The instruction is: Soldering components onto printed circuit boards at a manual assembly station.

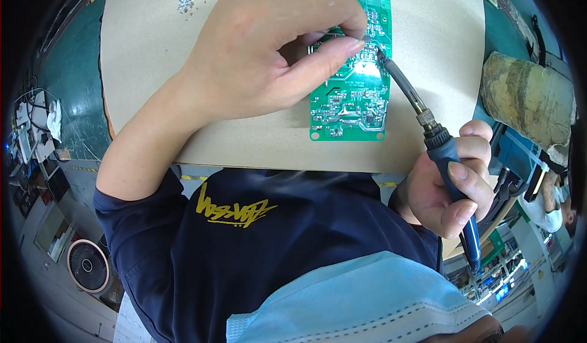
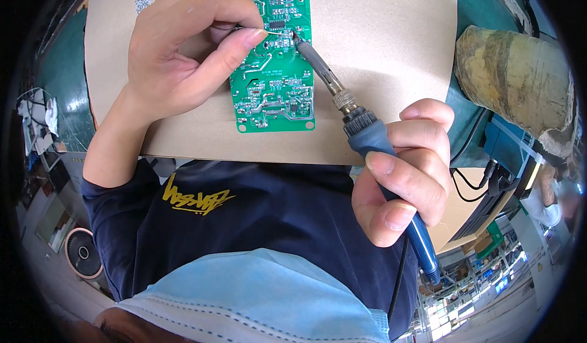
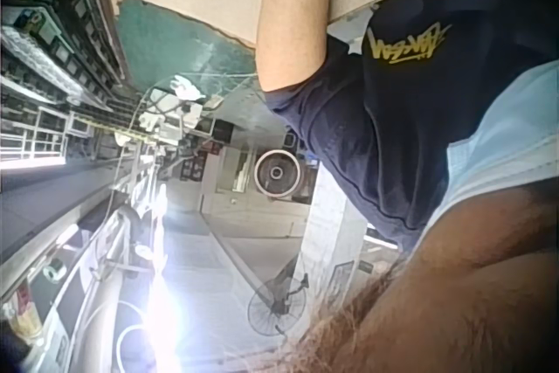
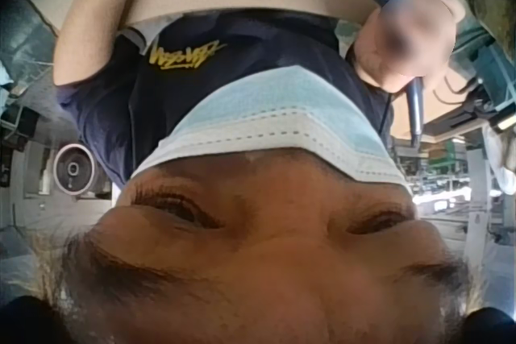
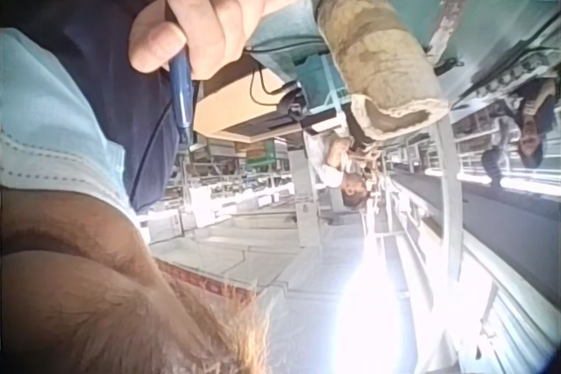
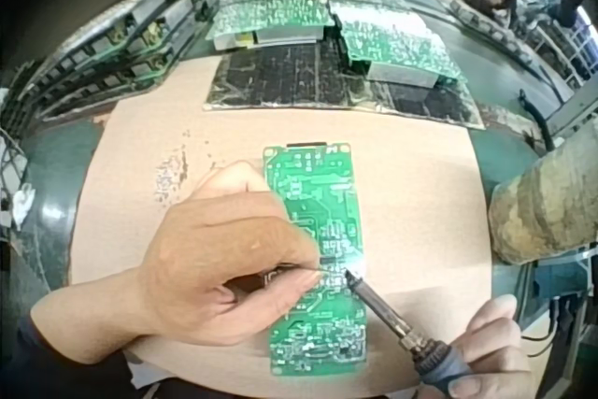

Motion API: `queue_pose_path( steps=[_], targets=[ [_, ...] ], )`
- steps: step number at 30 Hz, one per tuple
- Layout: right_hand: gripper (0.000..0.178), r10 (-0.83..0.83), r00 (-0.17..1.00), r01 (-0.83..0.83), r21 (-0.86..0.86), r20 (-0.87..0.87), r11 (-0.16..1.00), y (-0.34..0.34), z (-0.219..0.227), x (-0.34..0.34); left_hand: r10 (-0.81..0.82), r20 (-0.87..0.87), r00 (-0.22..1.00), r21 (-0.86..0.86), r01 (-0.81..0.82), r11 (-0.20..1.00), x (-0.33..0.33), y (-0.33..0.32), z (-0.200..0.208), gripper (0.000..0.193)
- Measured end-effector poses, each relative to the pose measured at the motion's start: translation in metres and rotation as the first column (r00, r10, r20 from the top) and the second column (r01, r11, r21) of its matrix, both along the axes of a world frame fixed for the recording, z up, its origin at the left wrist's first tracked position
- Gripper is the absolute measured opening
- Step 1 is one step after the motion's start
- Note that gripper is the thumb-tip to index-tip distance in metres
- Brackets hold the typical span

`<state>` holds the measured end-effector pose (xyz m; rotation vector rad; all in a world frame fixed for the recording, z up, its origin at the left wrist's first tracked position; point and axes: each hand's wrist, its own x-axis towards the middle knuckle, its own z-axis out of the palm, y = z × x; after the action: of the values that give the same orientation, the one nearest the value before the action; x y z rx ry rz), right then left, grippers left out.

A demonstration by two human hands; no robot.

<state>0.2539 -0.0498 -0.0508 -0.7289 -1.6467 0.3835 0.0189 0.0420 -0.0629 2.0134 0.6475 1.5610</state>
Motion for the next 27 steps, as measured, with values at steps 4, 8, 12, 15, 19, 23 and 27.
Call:
queue_pose_path(
  steps=[4, 8, 12, 15, 19, 23, 27],
  targets=[
    [0.037, 0.002, 1.0, -0.002, -0.004, -0.009, 1.0, -0.0017, 0.0001, 0.0026, 0.014, -0.007, 1.0, -0.023, -0.014, 1.0, -0.0002, -0.0014, 0.0011, 0.006],
    [0.038, -0.006, 0.999, 0.006, 0.003, -0.039, 1.0, -0.0024, -0.0006, 0.006, 0.026, -0.013, 1.0, -0.045, -0.027, 0.999, -0.0013, -0.0028, 0.0023, 0.006],
    [0.039, -0.004, 0.999, 0.004, 0.003, -0.053, 1.0, -0.0028, -0.0007, 0.0055, 0.037, -0.019, 0.999, -0.067, -0.038, 0.997, -0.0009, -0.0046, 0.0038, 0.006],
    [0.04, 0.001, 0.999, -0.001, -0.004, -0.054, 1.0, -0.0034, -0.0009, 0.004, 0.046, -0.025, 0.999, -0.082, -0.048, 0.996, -0.0043, -0.0061, 0.0048, 0.006],
    [0.04, 0.005, 0.999, -0.005, -0.005, -0.038, 1.0, -0.0032, 0.0004, 0.0039, 0.059, -0.032, 0.998, -0.103, -0.062, 0.993, -0.0059, -0.0068, 0.0058, 0.006],
    [0.04, -0.006, 0.999, 0.006, 0.012, -0.034, 1.0, -0.0036, -0.0009, 0.0033, 0.071, -0.039, 0.997, -0.124, -0.075, 0.989, -0.0019, -0.008, 0.0066, 0.006],
    [0.041, -0.004, 0.999, 0.005, 0.025, -0.037, 1.0, -0.0041, -0.0021, 0.0031, 0.081, -0.047, 0.996, -0.146, -0.087, 0.985, -0.0067, -0.0098, 0.0062, 0.006]
  ],
)
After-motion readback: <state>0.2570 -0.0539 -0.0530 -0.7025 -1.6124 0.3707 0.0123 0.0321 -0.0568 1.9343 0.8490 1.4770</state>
